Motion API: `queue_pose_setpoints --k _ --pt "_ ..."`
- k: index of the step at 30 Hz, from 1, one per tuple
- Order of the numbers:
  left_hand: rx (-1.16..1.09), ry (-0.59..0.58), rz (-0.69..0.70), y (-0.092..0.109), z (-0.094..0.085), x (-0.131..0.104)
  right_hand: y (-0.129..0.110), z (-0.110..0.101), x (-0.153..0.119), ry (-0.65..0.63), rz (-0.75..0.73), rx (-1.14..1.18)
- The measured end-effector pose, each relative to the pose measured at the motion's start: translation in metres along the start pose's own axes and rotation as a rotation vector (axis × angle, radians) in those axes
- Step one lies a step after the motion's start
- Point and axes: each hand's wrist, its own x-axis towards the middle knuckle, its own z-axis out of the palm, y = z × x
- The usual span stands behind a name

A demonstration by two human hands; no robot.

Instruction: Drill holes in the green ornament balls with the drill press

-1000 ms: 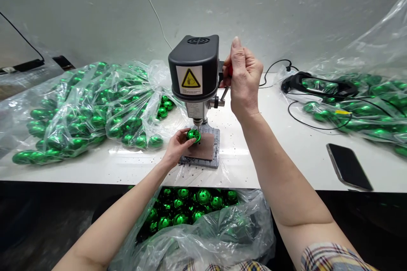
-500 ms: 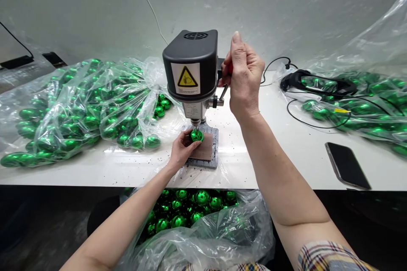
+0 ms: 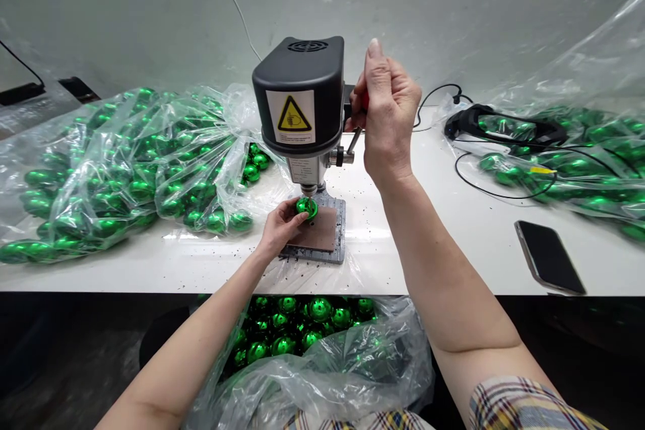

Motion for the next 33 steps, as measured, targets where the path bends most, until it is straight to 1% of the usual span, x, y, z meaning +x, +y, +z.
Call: queue_pose_setpoints --k 4,6,8,12,15,18,21,24,28,33 --pt "0.049 -0.061 -0.007 0.001 0.001 -0.004 -0.001 0.001 -0.002 0.002 0.002 0.016" --pt "0.106 -0.067 0.002 0.001 0.001 -0.007 -0.001 0.000 -0.001 0.005 0.002 0.025" --pt "0.196 -0.046 0.048 0.001 0.003 -0.012 -0.001 -0.001 0.000 0.002 0.009 0.026" --pt "0.407 0.002 0.208 -0.001 0.009 -0.023 0.000 -0.003 0.004 -0.042 0.049 0.011" --pt "0.447 0.024 0.239 -0.001 0.013 -0.028 0.000 -0.003 0.004 -0.048 0.048 -0.008" --pt "0.436 0.020 0.220 -0.001 0.015 -0.029 -0.004 -0.002 -0.005 -0.034 -0.009 -0.003" --pt "0.423 0.017 0.203 -0.002 0.014 -0.027 -0.008 -0.002 -0.022 -0.063 -0.073 -0.020" --pt "0.415 0.020 0.205 -0.005 0.013 -0.025 -0.009 -0.004 -0.040 -0.061 -0.179 -0.003" --pt "0.418 0.027 0.207 -0.008 0.013 -0.025 -0.001 -0.011 -0.062 -0.030 -0.299 -0.021" --pt "0.416 0.026 0.218 -0.009 0.013 -0.025 0.018 -0.023 -0.076 -0.080 -0.461 -0.065"
